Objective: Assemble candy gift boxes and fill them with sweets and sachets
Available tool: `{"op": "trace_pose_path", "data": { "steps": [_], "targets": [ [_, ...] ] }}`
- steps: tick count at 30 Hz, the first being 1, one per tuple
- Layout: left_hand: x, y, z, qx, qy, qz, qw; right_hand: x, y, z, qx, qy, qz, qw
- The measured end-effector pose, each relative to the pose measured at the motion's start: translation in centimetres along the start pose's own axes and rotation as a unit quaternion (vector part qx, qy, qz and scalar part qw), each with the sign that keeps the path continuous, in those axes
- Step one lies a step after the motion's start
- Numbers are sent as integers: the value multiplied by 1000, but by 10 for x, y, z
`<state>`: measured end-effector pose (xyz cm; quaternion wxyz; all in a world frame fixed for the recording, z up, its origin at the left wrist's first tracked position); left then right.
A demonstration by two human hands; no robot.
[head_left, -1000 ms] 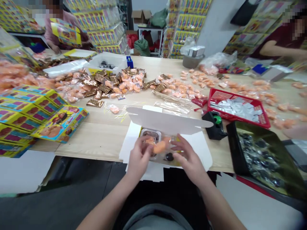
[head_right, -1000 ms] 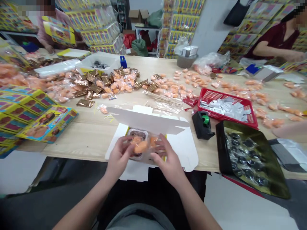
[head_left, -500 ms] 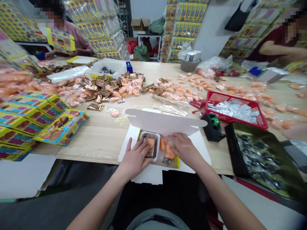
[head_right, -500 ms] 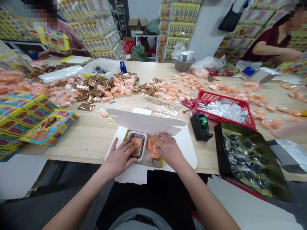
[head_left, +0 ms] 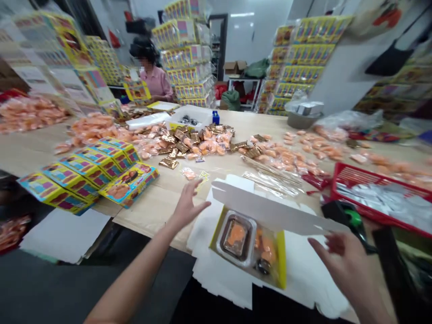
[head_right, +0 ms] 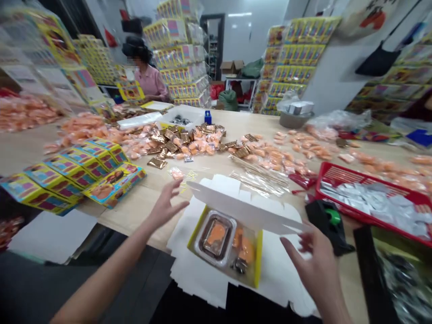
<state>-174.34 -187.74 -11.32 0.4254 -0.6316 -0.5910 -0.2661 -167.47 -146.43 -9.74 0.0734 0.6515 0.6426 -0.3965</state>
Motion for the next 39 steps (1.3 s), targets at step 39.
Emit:
{"op": "trace_pose_path", "data": {
  "steps": [39],
  "targets": [
    [53,52,44,-290,-45,81,953,-75,63,28,-110,-40,-182,976]
  ]
}}
Point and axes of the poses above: each hand's wrist, its own y-axis away from the middle knuckle, its own z-axis out of the palm, x = y × z, the point moved 8 cm from there along -y, towards the middle knuckle, and after that the axes turned 11 degrees about -z, right-handed, at the moved point
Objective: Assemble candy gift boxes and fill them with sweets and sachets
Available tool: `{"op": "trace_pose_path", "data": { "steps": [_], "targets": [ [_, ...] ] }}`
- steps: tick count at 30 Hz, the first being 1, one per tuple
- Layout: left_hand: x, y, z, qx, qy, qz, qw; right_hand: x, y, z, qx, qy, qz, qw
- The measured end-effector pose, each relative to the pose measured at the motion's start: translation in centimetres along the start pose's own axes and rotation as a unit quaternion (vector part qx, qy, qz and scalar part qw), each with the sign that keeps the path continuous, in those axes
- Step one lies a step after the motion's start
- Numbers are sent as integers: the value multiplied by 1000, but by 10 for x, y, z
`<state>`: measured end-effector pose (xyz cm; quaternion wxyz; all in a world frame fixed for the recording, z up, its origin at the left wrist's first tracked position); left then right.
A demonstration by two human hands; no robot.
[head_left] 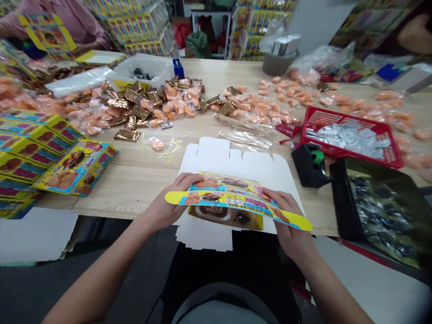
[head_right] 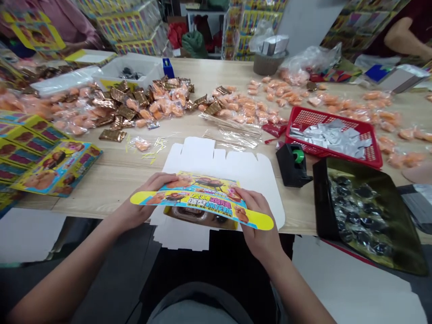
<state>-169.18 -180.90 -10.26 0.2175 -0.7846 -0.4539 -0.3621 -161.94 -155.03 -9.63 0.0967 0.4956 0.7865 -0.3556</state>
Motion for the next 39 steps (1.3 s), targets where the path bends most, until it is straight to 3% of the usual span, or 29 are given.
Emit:
{"op": "trace_pose_path", "data": {
  "steps": [8,15,22,25,27,31,33,35,37,39],
  "targets": [
    [8,-15,-7,44,-29,3,999,4,-16,-6,12,-7,60,998],
    [14,-9,-7,37,-50,8,998,-6,-1,-1,34,-28,59,997],
    [19,-20,-15,51,-42,-23,998,3,4,4,52,-83,106,990],
    [14,-14,-8,59,-40,-16,997,2,9,10,57,-47,90,993],
    [2,1,8,60,-57,8,997,3,24,22,59,-14,82,995],
    [-41,37,50,67,-91,48,992,3,70,54,66,86,18,994],
    [-59,43,63,55,-77,45,995,10,83,68,33,116,-3,993],
    [-62,37,61,38,-63,47,996,18,80,68,5,119,-26,993],
    [-49,23,44,26,-41,38,998,16,59,52,13,82,-90,992],
    [-31,5,22,2,7,16,1000,17,32,31,-6,12,-108,994]
  ]
}}
Point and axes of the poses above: each hand's wrist, its own y-axis away from the middle knuckle, its own z-axis out of the palm, x = y × z, the point moved 8 cm from there along -y, towards the middle knuckle, and after that the axes turned 11 degrees about -z, right-handed, at the moved point
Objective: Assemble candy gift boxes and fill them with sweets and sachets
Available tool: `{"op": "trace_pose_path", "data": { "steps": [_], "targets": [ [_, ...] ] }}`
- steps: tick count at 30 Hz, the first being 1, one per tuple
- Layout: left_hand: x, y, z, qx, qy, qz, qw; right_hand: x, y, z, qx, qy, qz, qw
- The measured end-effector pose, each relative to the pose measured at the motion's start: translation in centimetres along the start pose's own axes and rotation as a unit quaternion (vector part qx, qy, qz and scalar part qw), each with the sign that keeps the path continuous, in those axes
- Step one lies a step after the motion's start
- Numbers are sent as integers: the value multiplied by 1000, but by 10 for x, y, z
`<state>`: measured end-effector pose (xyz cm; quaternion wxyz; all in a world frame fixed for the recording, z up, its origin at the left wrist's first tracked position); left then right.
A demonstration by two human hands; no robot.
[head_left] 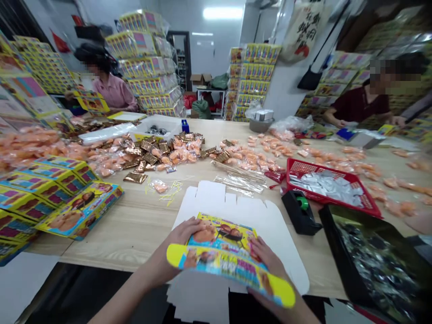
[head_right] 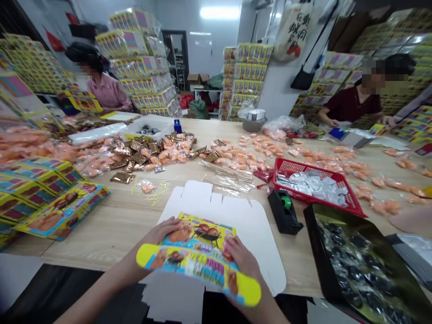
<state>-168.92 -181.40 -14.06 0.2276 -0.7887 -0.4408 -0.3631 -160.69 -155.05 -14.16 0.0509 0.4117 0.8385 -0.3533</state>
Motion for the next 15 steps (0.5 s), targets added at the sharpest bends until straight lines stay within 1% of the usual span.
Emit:
{"op": "trace_pose_path", "data": {
  "steps": [1,2,4,5,6,7,8,9,10,11,12,13,14,15],
  "targets": [
    [9,-9,-7,-23,33,-9,999,8,-12,-9,-15,-36,28,999],
    [16,-17,-11,-49,73,-19,996,19,-21,-15,-40,-69,82,993],
    [22,-32,-10,-89,169,-46,981,42,-27,-21,-91,-131,204,966],
    [19,-37,-6,-96,220,-67,968,51,-27,-22,-110,-166,245,949],
    [13,-41,0,-90,270,-95,954,58,-28,-25,-117,-201,274,933],
    [5,-44,7,-75,313,-122,939,65,-30,-31,-103,-225,290,924],
    [-3,-45,14,-59,344,-142,926,71,-34,-41,-77,-232,295,924],
    [-9,-45,20,-47,364,-154,917,75,-42,-53,-48,-215,290,931],
    [-13,-44,25,-37,374,-161,913,76,-51,-66,-32,-181,276,943],
    [-16,-42,28,-31,378,-164,911,74,-63,-77,-36,-139,254,957],
    [-17,-41,30,-29,378,-165,910,68,-76,-83,-66,-102,229,966],
    [-17,-40,31,-34,378,-166,910,62,-88,-84,-113,-80,211,968],
    [-17,-40,31,-40,378,-166,910,56,-98,-82,-160,-74,206,963],
    [-17,-40,31,-45,378,-166,910,51,-106,-79,-193,-81,212,955]
  ]
}}
Point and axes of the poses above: each hand's wrist, its own y-axis away from the middle knuckle, its own z-axis out of the palm, x = y × z, the point moved 8 cm from there along -y, towards the middle knuckle, and after that the axes turned 11 degrees about -z, right-handed, at the moved point
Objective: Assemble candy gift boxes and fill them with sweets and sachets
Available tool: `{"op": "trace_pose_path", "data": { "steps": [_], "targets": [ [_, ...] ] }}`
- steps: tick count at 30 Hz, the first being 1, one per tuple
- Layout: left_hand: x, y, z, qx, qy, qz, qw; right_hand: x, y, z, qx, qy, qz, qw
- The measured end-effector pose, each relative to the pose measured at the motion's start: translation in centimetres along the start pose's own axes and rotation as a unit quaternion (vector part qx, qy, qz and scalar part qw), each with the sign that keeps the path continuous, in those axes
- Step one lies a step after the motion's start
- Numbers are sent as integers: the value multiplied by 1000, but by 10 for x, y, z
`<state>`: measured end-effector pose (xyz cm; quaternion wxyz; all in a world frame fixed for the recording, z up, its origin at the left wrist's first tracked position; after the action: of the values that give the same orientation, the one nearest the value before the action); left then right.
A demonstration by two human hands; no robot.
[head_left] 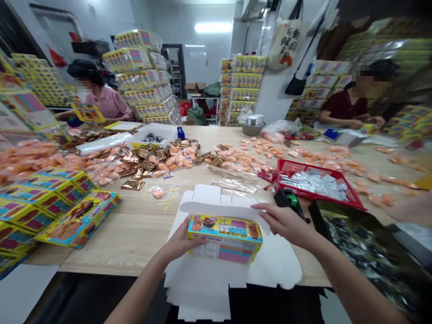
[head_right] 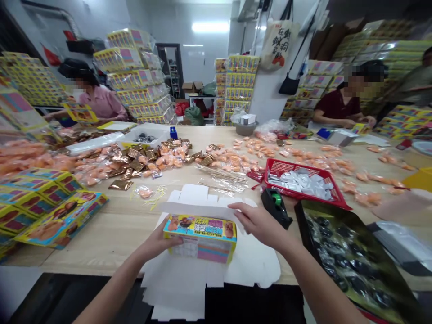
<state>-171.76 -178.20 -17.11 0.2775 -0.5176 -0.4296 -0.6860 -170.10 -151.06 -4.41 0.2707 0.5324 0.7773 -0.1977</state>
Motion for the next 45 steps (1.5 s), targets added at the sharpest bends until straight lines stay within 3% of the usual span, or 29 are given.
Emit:
{"op": "trace_pose_path", "data": {
  "steps": [2,4,8,12,14,16,17,19,20,25,27,30,34,36,39,42,45],
  "targets": [
    [2,0,0,-7,-9,2,1000,-8,-7,3,-28,-17,26,999],
    [2,0,0,-7,-24,13,1000,-12,-8,6,-7,-1,19,1000],
    [0,2,3,23,-76,53,995,-20,14,24,89,110,-97,985],
    [9,11,1,23,-96,117,988,-27,52,54,201,205,-217,933],
    [32,23,-13,88,-128,182,971,-25,63,64,238,234,-237,912],
    [62,36,-26,179,-258,220,924,-24,66,70,255,251,-244,901],
    [75,39,-27,205,-347,208,891,-24,65,70,257,259,-246,898],
    [91,35,-21,177,-497,135,839,-25,62,69,258,272,-254,892],
    [97,32,-18,157,-529,99,828,-26,60,68,257,278,-257,890],
    [108,26,-9,112,-505,17,856,-25,55,68,236,287,-249,895],
    [104,29,-4,92,-513,17,853,-22,55,69,240,281,-235,899],
    [98,42,-2,109,-521,53,845,-16,57,70,253,263,-224,904],
    [73,70,22,36,-480,193,855,-9,65,66,277,178,-230,916],
    [57,85,30,29,-501,261,824,-4,68,62,291,80,-209,930],
    [47,103,36,49,-548,326,769,12,62,63,320,-139,-66,935],
    [65,108,46,41,-563,316,763,25,48,80,304,-342,92,884],
    [89,92,64,64,-547,208,808,19,32,92,220,-430,122,867]
  ]
}}
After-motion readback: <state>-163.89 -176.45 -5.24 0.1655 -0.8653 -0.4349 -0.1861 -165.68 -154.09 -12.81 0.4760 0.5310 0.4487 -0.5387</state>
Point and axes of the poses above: each hand's wrist, its own y-axis away from the middle knuckle, its own z-axis out of the palm, x = y × z, the point moved 8 cm from there along -y, towards the middle knuckle, and after that the axes turned 11 degrees about -z, right-handed, at the moved point
